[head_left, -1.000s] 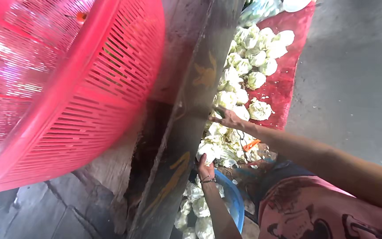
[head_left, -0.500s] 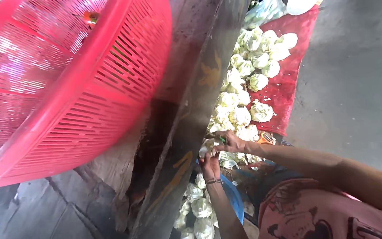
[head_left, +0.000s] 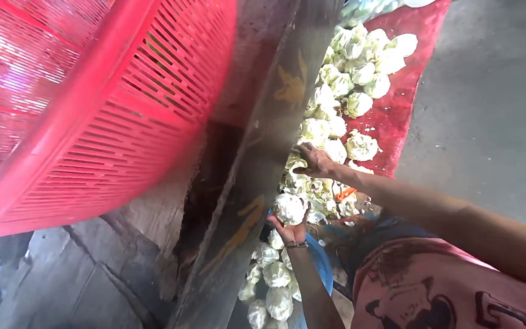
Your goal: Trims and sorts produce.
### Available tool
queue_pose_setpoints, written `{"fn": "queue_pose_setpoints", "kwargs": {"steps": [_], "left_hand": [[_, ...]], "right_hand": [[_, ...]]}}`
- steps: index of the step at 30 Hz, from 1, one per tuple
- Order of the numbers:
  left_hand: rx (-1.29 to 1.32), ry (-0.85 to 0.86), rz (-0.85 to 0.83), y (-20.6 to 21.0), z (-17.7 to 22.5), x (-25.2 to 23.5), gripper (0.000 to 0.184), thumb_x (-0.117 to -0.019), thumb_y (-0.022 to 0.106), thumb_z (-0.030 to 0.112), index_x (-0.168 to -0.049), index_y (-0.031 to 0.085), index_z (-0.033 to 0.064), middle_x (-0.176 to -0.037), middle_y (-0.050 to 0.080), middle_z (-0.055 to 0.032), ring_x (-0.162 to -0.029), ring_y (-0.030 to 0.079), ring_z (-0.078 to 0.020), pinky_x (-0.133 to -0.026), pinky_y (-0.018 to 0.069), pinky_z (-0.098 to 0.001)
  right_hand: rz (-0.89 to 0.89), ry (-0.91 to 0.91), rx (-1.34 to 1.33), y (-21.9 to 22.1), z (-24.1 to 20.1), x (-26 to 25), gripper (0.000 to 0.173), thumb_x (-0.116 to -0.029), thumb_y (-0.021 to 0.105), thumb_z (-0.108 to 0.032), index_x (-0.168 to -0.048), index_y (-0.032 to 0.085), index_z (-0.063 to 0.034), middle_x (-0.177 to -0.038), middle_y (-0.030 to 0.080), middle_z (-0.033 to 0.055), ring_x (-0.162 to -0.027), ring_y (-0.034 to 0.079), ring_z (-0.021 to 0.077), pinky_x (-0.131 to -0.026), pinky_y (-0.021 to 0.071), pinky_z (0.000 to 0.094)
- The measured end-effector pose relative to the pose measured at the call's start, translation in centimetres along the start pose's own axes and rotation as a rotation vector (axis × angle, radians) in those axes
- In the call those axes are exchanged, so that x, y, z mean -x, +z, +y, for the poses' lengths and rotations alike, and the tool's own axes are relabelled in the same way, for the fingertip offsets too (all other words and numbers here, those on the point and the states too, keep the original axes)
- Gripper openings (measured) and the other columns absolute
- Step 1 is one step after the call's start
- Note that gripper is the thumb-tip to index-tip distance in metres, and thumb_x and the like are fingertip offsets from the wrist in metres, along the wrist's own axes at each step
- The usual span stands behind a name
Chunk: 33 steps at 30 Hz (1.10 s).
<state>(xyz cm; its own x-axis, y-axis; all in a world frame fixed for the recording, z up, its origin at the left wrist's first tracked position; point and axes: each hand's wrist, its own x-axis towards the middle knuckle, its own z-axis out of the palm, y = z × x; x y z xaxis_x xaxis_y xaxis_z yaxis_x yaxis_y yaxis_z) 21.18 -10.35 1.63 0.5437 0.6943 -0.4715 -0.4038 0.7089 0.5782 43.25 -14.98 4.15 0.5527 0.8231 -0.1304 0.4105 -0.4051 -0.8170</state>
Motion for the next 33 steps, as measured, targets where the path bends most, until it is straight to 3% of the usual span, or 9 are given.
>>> {"fn": "queue_pose_setpoints", "kwargs": {"steps": [2, 5, 7, 11, 15, 19, 24, 30, 33], "left_hand": [[0.126, -0.048, -0.048, 0.2, 0.1, -0.2, 0.109, -0.0581, 0.065, 0.09, -0.133, 0.051, 0.0123, -0.114, 0.068, -0.0187, -0.101, 0.069, -0.0406, -0.078, 0.0595, -0.0592], [0.173, -0.053, -0.097, 0.5, 0.4, 0.1, 0.094, -0.072, 0.061, 0.084, -0.13, 0.053, 0.0103, -0.115, 0.069, -0.0182, -0.1, 0.071, -0.0371, -0.077, 0.0624, -0.0504], [0.125, -0.03, -0.115, -0.2, 0.5, 0.0, 0.066, -0.0876, 0.066, 0.059, -0.127, 0.053, 0.0079, -0.111, 0.07, -0.0189, -0.096, 0.072, -0.0361, -0.076, 0.062, -0.0493], [-0.026, 0.028, -0.021, -1.5, 0.3, -0.5, 0.042, -0.0794, 0.069, 0.02, -0.116, 0.053, 0.0072, -0.101, 0.069, -0.0126, -0.088, 0.069, -0.0282, -0.072, 0.0595, -0.0485], [-0.048, -0.001, 0.014, -0.8, -0.3, -0.6, 0.046, -0.0879, 0.063, 0.033, -0.123, 0.051, 0.005, -0.108, 0.068, -0.0185, -0.096, 0.069, -0.0375, -0.074, 0.0586, -0.0582], [-0.109, 0.017, 0.143, 1.7, -1.1, -0.7, 0.045, -0.1051, 0.033, 0.051, -0.121, 0.052, 0.0127, -0.101, 0.067, -0.0109, -0.083, 0.069, -0.0266, -0.061, 0.0587, -0.0429], [-0.202, 0.025, 0.242, 3.5, -1.3, -0.6, 0.045, -0.1059, 0.033, 0.052, -0.126, 0.054, 0.0178, -0.105, 0.066, -0.0074, -0.085, 0.067, -0.0211, -0.06, 0.0559, -0.0403], [-0.273, 0.018, 0.261, 4.6, -1.3, 0.0, 0.046, -0.1064, 0.032, 0.052, -0.125, 0.055, 0.0173, -0.107, 0.066, -0.0073, -0.089, 0.066, -0.0201, -0.062, 0.0554, -0.0394], [-0.359, 0.008, 0.278, 4.1, -1.5, 0.1, 0.06, -0.1041, 0.025, 0.064, -0.134, 0.049, 0.0168, -0.112, 0.063, -0.0071, -0.093, 0.063, -0.0185, -0.069, 0.0551, -0.0382]], "right_hand": [[-0.088, 0.057, -0.035, 0.3, -0.3, 0.7, 0.051, -0.0946, 0.074, -0.032, -0.135, 0.06, -0.0046, -0.135, 0.057, 0.0251, -0.105, 0.066, 0.0426, -0.089, 0.0527, 0.0627], [-0.344, 0.196, 0.022, 0.2, -0.8, 2.1, 0.054, -0.1031, 0.061, -0.028, -0.147, 0.045, -0.0006, -0.144, 0.047, 0.0307, -0.118, 0.06, 0.0461, -0.098, 0.0485, 0.0611], [-0.436, 0.197, 0.051, 0.4, -0.4, 2.9, 0.049, -0.1073, 0.052, -0.026, -0.147, 0.044, 0.0019, -0.144, 0.047, 0.0316, -0.123, 0.057, 0.0464, -0.103, 0.0453, 0.061], [-0.293, -0.005, -0.104, 0.8, 1.7, 4.8, 0.04, -0.1097, 0.047, -0.027, -0.139, 0.06, -0.0026, -0.118, 0.068, 0.0241, -0.109, 0.066, 0.0386, -0.1, 0.0476, 0.0568], [-0.254, -0.095, -0.169, 1.0, 2.4, 6.8, 0.038, -0.1087, 0.048, -0.022, -0.141, 0.059, -0.0045, -0.126, 0.065, 0.0247, -0.112, 0.065, 0.0391, -0.1, 0.0478, 0.0571], [-0.117, -0.194, -0.035, 2.0, 2.3, 9.4, 0.042, -0.1077, 0.047, -0.028, -0.143, 0.058, -0.0079, -0.123, 0.068, 0.0237, -0.103, 0.069, 0.0422, -0.089, 0.0527, 0.062], [0.054, -0.436, 0.068, 2.9, 2.4, 11.2, 0.033, -0.1026, 0.056, -0.026, -0.125, 0.064, -0.0028, -0.097, 0.073, 0.0197, -0.08, 0.073, 0.0379, -0.068, 0.0575, 0.0563], [0.019, -0.412, 0.051, 2.9, 2.3, 10.9, 0.036, -0.1023, 0.056, -0.026, -0.127, 0.06, -0.0005, -0.093, 0.072, 0.0182, -0.079, 0.072, 0.0374, -0.07, 0.0569, 0.0569], [-0.015, -0.356, -0.025, 2.3, 1.8, 10.7, 0.05, -0.1012, 0.058, -0.038, -0.133, 0.058, 0.0009, -0.107, 0.072, 0.0221, -0.09, 0.072, 0.0393, -0.076, 0.0562, 0.0587]]}}
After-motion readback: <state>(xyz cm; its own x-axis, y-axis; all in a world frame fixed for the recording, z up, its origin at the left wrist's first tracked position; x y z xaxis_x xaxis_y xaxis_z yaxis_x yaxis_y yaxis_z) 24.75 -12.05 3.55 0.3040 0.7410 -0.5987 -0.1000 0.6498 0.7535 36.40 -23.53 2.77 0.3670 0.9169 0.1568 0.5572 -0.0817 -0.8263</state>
